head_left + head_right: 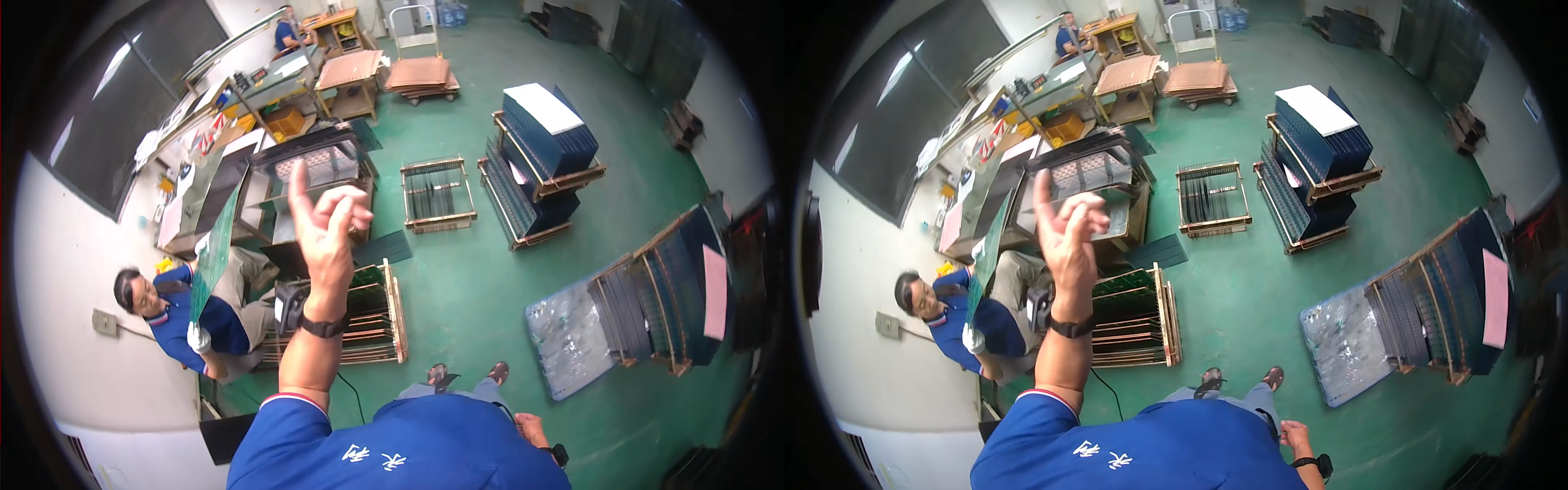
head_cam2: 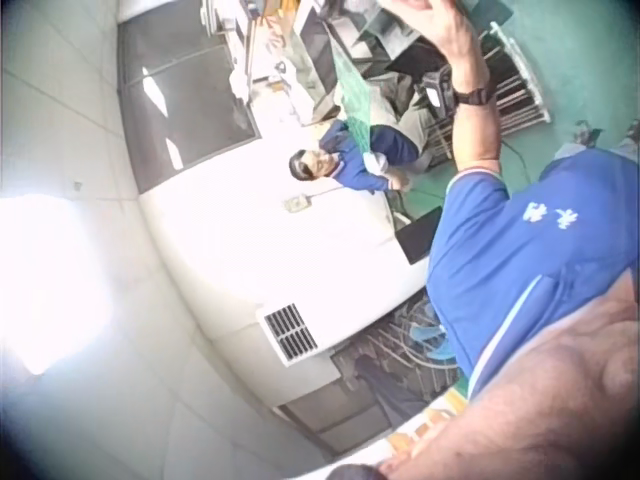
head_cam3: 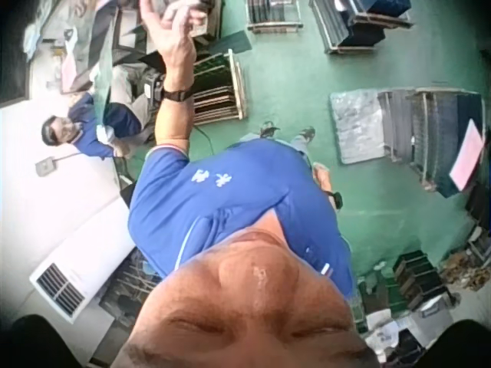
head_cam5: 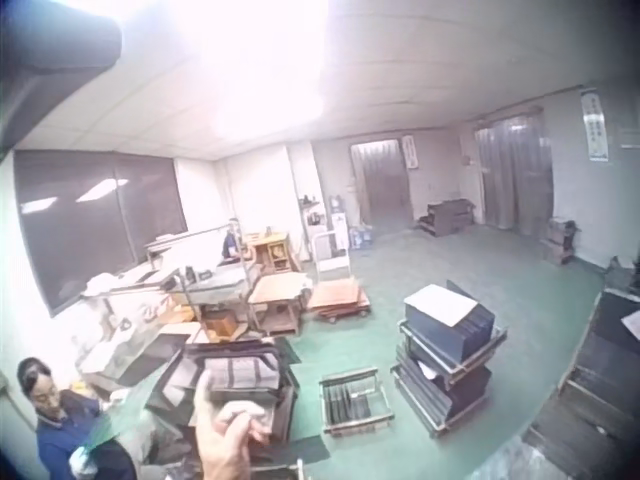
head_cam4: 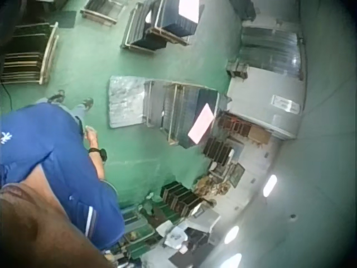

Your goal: Transferring a rack of circuit boards and inspecting individual boards with a coworker.

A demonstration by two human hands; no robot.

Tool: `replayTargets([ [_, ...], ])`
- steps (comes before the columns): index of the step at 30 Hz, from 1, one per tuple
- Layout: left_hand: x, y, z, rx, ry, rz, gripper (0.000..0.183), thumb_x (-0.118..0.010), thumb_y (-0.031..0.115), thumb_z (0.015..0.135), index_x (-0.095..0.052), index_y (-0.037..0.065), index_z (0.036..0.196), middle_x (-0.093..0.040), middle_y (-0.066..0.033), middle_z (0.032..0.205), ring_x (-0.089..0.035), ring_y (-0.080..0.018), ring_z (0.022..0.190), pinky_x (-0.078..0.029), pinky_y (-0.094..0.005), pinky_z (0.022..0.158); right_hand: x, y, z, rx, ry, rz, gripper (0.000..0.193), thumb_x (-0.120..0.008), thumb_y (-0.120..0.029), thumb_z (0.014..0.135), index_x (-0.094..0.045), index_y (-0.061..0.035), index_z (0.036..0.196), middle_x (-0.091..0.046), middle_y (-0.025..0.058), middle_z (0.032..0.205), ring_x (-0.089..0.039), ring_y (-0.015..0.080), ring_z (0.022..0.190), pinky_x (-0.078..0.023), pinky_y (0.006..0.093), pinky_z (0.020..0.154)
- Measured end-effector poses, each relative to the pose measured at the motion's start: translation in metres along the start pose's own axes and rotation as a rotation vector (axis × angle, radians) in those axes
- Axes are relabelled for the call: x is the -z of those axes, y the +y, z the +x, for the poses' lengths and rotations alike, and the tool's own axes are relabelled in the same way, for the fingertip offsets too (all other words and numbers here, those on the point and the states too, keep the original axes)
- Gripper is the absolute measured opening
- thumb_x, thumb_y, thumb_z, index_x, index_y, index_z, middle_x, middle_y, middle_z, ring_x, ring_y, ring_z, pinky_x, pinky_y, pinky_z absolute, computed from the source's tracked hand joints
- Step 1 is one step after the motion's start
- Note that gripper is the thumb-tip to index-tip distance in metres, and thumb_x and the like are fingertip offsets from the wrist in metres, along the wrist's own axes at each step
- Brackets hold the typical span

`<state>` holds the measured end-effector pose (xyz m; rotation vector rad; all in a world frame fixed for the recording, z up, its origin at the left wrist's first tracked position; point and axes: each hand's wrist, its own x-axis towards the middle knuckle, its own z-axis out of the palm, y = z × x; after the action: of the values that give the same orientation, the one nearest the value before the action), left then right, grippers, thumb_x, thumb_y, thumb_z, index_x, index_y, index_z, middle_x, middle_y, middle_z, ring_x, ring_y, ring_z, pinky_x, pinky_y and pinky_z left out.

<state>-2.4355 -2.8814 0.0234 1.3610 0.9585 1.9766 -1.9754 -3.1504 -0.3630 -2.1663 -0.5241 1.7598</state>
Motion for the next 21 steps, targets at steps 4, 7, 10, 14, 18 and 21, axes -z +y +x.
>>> replayTargets([
  [4, -0.018, 0.002, -0.001, 0.000, -0.033, -0.049, 0.071, -0.055, 0.006, 0.088, -0.011, 0.007, 0.142, -0.061, -0.0151, 0.091, -0.059, -0.0149, 0.067, -0.048, -0.0241, 0.059, -0.004, 0.008, -0.003, 0.041, -0.090, -0.125, 0.032, -0.064, -0.034, 0.083, -0.065, -0.0040, 0.093, -0.057, -0.0002, 0.073, -0.051, 0.0130, 0.058, -0.045, 0.0292, 0.049],
  [7, -0.027, 0.012, 0.000, 0.018, -0.040, -0.014, 0.077, -0.056, 0.003, 0.086, -0.006, 0.010, 0.143, -0.061, -0.0143, 0.093, -0.059, -0.0141, 0.068, -0.048, -0.0238, 0.061, -0.002, -0.015, 0.002, 0.015, -0.128, -0.182, 0.037, -0.061, -0.039, 0.083, -0.064, -0.0045, 0.096, -0.056, 0.0006, 0.077, -0.051, 0.0141, 0.063, -0.046, 0.0310, 0.052],
  [10, -0.033, 0.021, 0.014, -0.179, -0.032, 0.039, 0.074, -0.054, 0.003, 0.087, -0.007, 0.009, 0.143, -0.061, -0.0142, 0.093, -0.058, -0.0151, 0.067, -0.048, -0.0259, 0.065, 0.000, -0.016, -0.004, -0.038, -0.201, -0.223, 0.040, -0.058, -0.042, 0.084, -0.064, -0.0051, 0.099, -0.057, 0.0031, 0.084, -0.054, 0.0161, 0.072, -0.047, 0.0320, 0.056],
  [14, -0.052, 0.055, 0.024, -0.232, -0.014, -0.060, 0.070, -0.052, 0.005, 0.087, -0.008, 0.006, 0.142, -0.061, -0.0169, 0.089, -0.057, -0.0165, 0.065, -0.048, -0.0268, 0.061, 0.004, -0.020, 0.002, -0.040, -0.206, -0.265, 0.044, -0.057, -0.044, 0.085, -0.062, -0.0062, 0.108, -0.059, 0.0059, 0.094, -0.055, 0.0196, 0.080, -0.049, 0.0336, 0.063],
  [18, -0.080, 0.031, 0.003, -0.612, -0.299, 0.400, 0.042, -0.055, 0.007, 0.085, -0.041, 0.001, 0.124, -0.061, -0.0126, 0.086, -0.058, -0.0178, 0.071, -0.049, -0.0281, 0.066, 0.010, 0.009, 0.024, 0.030, -0.295, -0.152, 0.055, -0.057, -0.046, 0.085, -0.052, -0.0059, 0.123, -0.057, 0.0096, 0.112, -0.053, 0.0225, 0.096, -0.047, 0.0382, 0.078],
  [21, -0.076, -0.067, -0.069, 0.227, -0.574, 0.333, 0.014, -0.058, 0.013, 0.086, -0.061, 0.002, 0.094, -0.062, -0.0071, 0.079, -0.058, -0.0171, 0.070, -0.048, -0.0303, 0.065, -0.001, 0.017, 0.036, 0.115, -0.295, -0.186, 0.062, -0.055, -0.045, 0.086, -0.044, -0.0032, 0.130, -0.052, 0.0118, 0.125, -0.050, 0.0243, 0.109, -0.043, 0.0401, 0.087],
])
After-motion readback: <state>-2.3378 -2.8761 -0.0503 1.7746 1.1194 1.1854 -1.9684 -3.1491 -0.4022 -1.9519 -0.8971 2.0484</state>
